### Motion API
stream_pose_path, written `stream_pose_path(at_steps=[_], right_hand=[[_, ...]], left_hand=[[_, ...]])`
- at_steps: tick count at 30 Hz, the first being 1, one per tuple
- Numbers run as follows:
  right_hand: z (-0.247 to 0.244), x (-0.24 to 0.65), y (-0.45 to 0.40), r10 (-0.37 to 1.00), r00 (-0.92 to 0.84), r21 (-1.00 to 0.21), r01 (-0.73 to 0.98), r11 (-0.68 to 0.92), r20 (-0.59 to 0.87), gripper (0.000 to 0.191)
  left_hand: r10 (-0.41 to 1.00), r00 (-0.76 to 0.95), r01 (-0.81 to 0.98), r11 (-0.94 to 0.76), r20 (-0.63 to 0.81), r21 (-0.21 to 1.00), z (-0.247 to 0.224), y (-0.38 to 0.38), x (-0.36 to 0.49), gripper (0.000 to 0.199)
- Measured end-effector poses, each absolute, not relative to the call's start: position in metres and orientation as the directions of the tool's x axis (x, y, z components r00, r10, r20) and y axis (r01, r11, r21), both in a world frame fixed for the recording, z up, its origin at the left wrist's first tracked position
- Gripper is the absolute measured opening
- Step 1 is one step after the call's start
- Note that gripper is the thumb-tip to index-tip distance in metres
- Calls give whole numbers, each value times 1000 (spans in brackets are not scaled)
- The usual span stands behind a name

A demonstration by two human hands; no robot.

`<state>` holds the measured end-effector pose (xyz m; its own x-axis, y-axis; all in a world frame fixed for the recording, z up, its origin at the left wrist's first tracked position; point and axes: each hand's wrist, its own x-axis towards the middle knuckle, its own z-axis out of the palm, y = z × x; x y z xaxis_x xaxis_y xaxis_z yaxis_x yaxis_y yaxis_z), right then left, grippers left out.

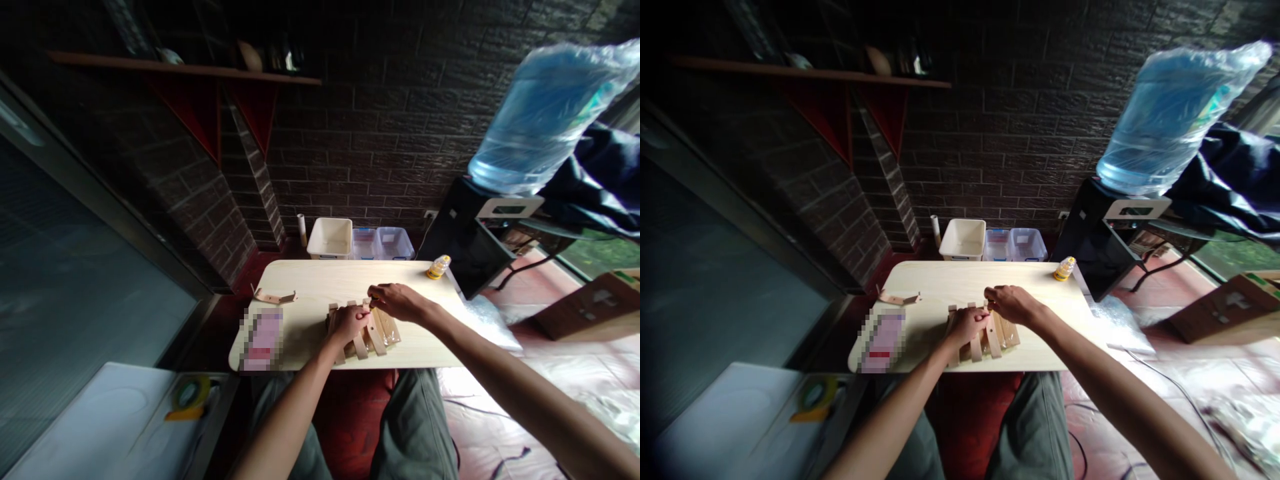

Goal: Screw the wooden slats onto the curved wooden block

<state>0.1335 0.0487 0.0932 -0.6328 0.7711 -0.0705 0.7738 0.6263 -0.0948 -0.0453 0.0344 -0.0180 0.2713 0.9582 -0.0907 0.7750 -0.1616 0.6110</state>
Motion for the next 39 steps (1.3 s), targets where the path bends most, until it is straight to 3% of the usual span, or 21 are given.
stream_pose_path(at_steps=[10,14,24,39], right_hand=[[89,126,52,841,-534,-34,846,533,-90,28],[85,126,52,861,-502,-41,865,500,-88,28],[89,133,48,792,-609,-125,790,600,-47,19],[69,123,52,867,-487,-47,873,485,-105,28]], left_hand=[[956,293,762,-236,5,603,-24,38,-46,26],[959,284,779,-217,-22,588,-22,37,-46,25],[966,258,802,-195,-33,564,-19,35,-45,26],[955,291,773,-271,59,574,-36,41,-47,26]])
